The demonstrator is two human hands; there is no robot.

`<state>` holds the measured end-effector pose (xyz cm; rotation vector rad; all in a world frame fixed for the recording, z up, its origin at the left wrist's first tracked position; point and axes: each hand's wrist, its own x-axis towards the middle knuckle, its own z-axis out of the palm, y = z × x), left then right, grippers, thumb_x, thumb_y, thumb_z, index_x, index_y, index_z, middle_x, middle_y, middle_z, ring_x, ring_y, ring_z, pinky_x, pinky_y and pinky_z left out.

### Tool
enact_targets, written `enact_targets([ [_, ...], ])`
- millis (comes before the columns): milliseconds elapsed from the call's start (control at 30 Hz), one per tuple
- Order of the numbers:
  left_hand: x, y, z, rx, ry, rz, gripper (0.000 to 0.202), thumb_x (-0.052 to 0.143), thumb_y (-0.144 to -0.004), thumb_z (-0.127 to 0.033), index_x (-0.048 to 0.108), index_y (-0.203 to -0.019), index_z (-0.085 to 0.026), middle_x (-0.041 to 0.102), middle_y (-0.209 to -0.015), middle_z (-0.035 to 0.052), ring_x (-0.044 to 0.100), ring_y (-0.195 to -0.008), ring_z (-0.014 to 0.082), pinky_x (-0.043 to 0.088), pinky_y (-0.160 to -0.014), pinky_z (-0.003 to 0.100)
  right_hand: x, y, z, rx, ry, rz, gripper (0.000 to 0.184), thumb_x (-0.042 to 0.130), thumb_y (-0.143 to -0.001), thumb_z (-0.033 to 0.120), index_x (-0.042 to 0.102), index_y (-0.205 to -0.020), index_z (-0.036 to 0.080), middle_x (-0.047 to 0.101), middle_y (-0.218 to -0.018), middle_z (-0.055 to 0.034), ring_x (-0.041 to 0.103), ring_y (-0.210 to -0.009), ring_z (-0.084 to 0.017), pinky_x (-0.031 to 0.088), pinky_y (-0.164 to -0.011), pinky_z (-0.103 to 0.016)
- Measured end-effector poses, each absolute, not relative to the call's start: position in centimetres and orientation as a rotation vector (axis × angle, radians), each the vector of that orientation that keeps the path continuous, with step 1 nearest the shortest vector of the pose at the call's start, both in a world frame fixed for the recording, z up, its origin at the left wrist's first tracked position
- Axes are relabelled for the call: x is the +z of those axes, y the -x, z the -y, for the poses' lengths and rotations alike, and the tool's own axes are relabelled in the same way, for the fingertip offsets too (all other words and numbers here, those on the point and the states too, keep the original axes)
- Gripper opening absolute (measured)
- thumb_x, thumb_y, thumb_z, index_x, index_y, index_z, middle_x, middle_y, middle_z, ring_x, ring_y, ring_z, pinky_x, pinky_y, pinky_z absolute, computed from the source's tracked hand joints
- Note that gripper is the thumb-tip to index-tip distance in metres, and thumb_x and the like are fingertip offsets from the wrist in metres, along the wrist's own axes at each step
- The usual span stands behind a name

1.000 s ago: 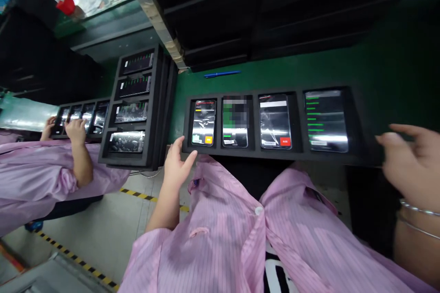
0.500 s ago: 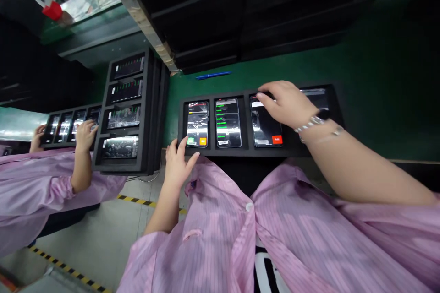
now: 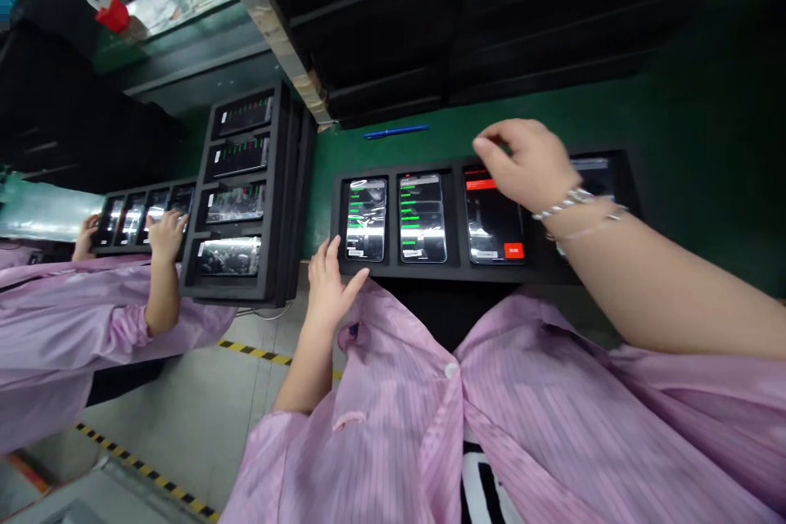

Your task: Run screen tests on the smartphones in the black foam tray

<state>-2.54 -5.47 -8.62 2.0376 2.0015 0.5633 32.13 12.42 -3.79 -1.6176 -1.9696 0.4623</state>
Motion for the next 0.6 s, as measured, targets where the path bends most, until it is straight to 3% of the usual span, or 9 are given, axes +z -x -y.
enact_targets([
  [100, -7.9, 2.5, 4.9, 0.564, -2.001, -1.974, 0.08, 0.063, -0.097, -0.061, 0.033, -0.16, -0.023, 0.041, -0.163, 0.021, 0.037, -0.154, 0.0375, 0.033, -0.125, 0.061, -1.7, -34.0, -7.4, 0.346, 1.405, 1.903, 0.031, 0.049, -0.098, 0.047, 0.07, -0.108, 0.026, 0.074, -0.109, -0.0106, 0.069, -0.113, -0.033, 0.055, -0.103, -0.052],
  [233, -7.3, 2.1, 3.9, 0.505, -1.91, -1.98, 0.072, 0.062, -0.098, -0.06, 0.042, -0.155, -0.022, 0.04, -0.164, 0.0208, 0.038, -0.154, 0.0369, 0.033, -0.125, 0.058, -1.7, -35.9, -1.8, 0.332, 1.276, 2.049, 0.024, 0.048, -0.103, 0.042, 0.066, -0.114, 0.032, 0.072, -0.109, -0.0104, 0.068, -0.113, -0.037, 0.054, -0.103, -0.061],
  [367, -7.3, 1.6, 3.2, 0.487, -1.884, -2.032, 0.065, 0.064, -0.097, -0.059, 0.05, -0.15, -0.023, 0.042, -0.161, 0.02, 0.041, -0.151, 0.0383, 0.036, -0.123, 0.057, -4.8, -36.4, 1.2, 0.332, 1.209, 2.095, 0.022, 0.056, -0.099, 0.039, 0.065, -0.116, 0.03, 0.072, -0.109, -0.0114, 0.069, -0.112, -0.039, 0.056, -0.099, -0.065],
  [600, -7.6, 1.3, 2.7, 0.492, -1.975, -2.067, 0.061, 0.062, -0.098, -0.057, 0.055, -0.148, -0.022, 0.043, -0.157, 0.0217, 0.046, -0.147, 0.0408, 0.04, -0.12, 0.059, -9.4, -36.0, 3.4, 0.24, 1.32, 2.123, 0.035, 0.059, -0.097, 0.038, 0.063, -0.126, 0.017, 0.07, -0.129, -0.0148, 0.06, -0.131, -0.039, 0.047, -0.115, -0.065],
])
